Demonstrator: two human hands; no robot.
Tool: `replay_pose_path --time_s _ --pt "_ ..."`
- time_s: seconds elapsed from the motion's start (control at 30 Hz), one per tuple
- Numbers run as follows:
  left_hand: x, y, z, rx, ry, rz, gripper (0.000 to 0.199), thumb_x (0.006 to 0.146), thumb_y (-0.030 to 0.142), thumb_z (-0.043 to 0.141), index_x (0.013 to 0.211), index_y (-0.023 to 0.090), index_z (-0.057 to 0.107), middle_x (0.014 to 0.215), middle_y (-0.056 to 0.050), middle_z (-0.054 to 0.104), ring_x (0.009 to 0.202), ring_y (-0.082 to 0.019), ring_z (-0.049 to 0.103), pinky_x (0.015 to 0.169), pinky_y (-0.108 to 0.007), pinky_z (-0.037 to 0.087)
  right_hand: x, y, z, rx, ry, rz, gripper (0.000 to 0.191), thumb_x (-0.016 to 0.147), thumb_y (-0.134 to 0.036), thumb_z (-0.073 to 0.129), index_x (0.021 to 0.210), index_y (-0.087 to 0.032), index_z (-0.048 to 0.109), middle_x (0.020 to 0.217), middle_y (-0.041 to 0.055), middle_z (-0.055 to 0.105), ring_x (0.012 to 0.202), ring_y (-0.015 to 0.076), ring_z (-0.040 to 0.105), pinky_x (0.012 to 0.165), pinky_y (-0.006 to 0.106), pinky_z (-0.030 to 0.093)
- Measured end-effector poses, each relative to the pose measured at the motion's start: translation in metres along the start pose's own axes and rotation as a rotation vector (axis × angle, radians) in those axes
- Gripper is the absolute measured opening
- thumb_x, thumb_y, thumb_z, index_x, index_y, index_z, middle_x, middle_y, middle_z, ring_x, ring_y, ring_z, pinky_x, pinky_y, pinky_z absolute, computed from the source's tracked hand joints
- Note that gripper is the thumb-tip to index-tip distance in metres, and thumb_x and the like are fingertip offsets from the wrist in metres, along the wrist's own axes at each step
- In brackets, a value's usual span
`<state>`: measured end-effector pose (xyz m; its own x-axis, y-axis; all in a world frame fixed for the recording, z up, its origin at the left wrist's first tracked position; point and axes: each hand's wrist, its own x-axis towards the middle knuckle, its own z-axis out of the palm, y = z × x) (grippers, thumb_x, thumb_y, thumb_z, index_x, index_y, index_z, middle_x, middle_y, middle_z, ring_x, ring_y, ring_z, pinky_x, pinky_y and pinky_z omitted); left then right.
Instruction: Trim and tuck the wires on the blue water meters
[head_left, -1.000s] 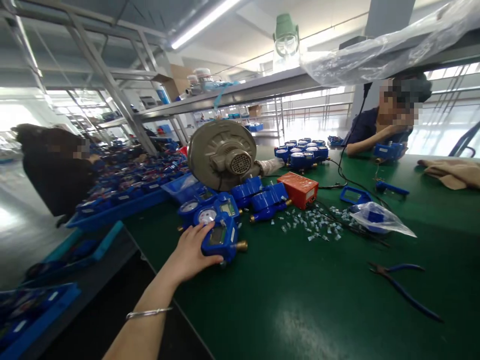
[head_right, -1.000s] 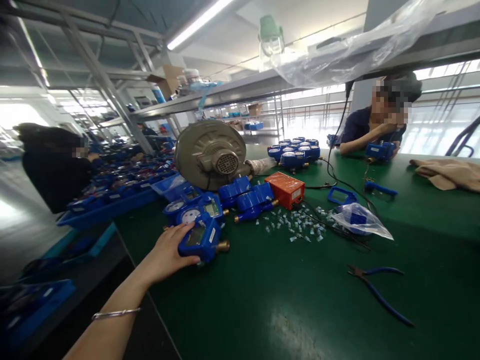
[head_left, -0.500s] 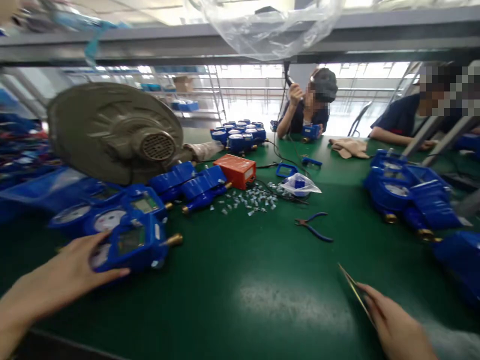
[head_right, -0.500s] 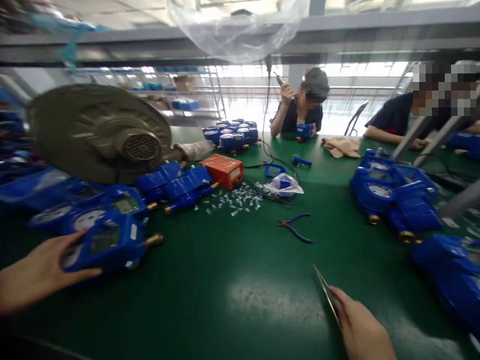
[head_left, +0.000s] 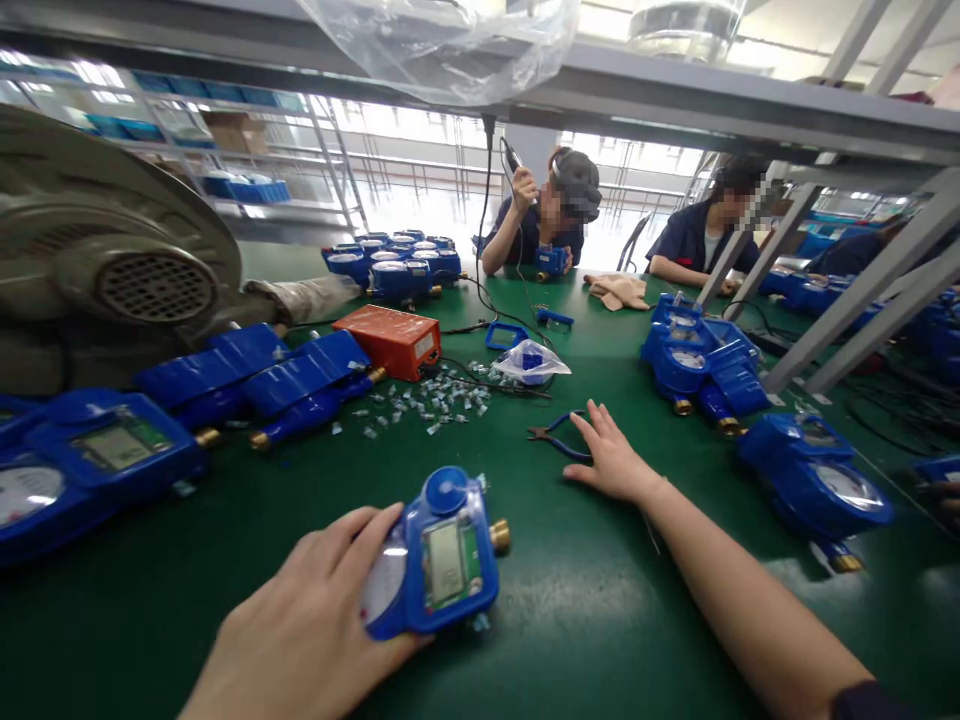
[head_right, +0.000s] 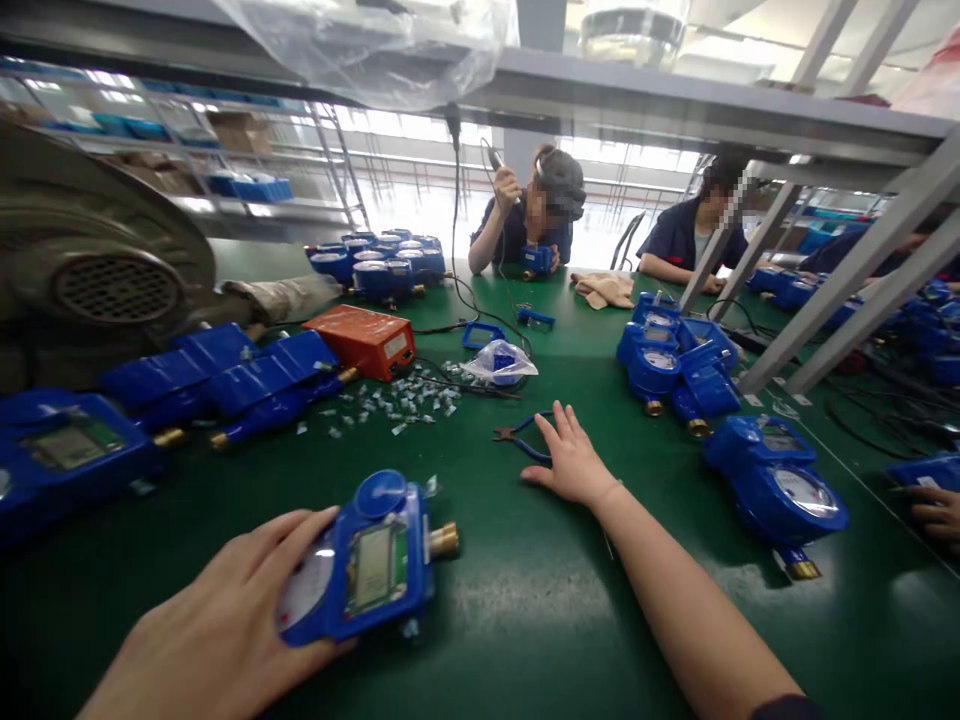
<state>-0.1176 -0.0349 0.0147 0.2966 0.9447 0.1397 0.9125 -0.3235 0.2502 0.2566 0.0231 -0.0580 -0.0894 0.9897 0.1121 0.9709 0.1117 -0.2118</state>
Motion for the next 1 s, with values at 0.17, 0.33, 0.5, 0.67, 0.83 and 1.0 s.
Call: replay_pose_path --time_s 0.17,0.33,0.5,0.67,0.83,1.0 --pt "0.053 0.065 0.002 0.054 -0.140 0.138 0.096 0.060 0.075 0.057 0.139 0.025 0.036 0.139 -0.009 0.043 0.116 -0.039 0.047 0.088 -0.050 0.046 0.026 0.000 0.007 0.037 -0.059 0.002 0.083 0.076 -0.067 0.052 0.141 -0.018 0.031 0.144 0.0163 0.033 0.134 0.0338 0.025 0.108 0.049 0.015" --pt "0.071 0.077 0.011 -0.001 -0.147 0.243 0.094 0.063 0.069 0.063 0.140 0.026 0.033 0.145 -0.007 0.035 0.123 -0.036 0.040 0.098 -0.049 0.040 0.014 -0.006 0.002 0.121 0.017 0.087 0.063 0.080 -0.061 0.051 0.119 -0.012 0.056 0.118 0.0202 0.052 0.118 0.0354 0.039 0.103 0.049 0.021" --pt "0.042 0.077 0.024 -0.131 0.075 0.154 0.076 0.073 0.054 0.064 0.138 0.025 0.037 0.147 -0.008 0.028 0.129 -0.034 0.033 0.106 -0.049 0.031 -0.005 0.006 -0.019 0.381 0.100 0.202 0.050 0.083 -0.057 0.048 0.099 -0.012 0.062 0.106 0.0171 0.055 0.105 0.0309 0.046 0.097 0.045 0.029" --pt "-0.008 0.104 0.039 -0.602 0.318 -0.078 0.032 0.070 0.042 0.071 0.096 0.023 0.066 0.106 -0.009 0.058 0.102 -0.031 0.054 0.092 -0.042 0.043 -0.061 0.006 -0.043 0.812 0.097 0.267 0.049 0.088 -0.057 0.033 0.107 -0.015 0.051 0.094 0.0090 0.057 0.081 0.0206 0.054 0.077 0.036 0.044" --pt "-0.013 0.145 0.071 -1.585 -0.432 -0.601 0.027 0.078 0.042 0.066 0.092 0.020 0.060 0.089 -0.006 0.062 0.082 -0.021 0.061 0.077 -0.036 0.052 -0.121 -0.031 -0.043 1.432 -0.070 0.272 0.054 0.092 -0.053 0.020 0.116 -0.015 0.049 0.085 0.0087 0.058 0.071 0.0189 0.054 0.067 0.033 0.046" --pt "0.002 0.165 0.093 -1.963 -0.345 -0.718 0.028 0.074 0.027 0.074 0.095 0.018 0.058 0.090 -0.003 0.062 0.086 -0.016 0.061 0.086 -0.033 0.050 -0.144 -0.049 -0.026 1.905 -0.152 0.247 0.046 0.088 -0.051 0.040 0.114 -0.017 0.057 0.092 0.0099 0.059 0.081 0.0206 0.053 0.076 0.035 0.042"
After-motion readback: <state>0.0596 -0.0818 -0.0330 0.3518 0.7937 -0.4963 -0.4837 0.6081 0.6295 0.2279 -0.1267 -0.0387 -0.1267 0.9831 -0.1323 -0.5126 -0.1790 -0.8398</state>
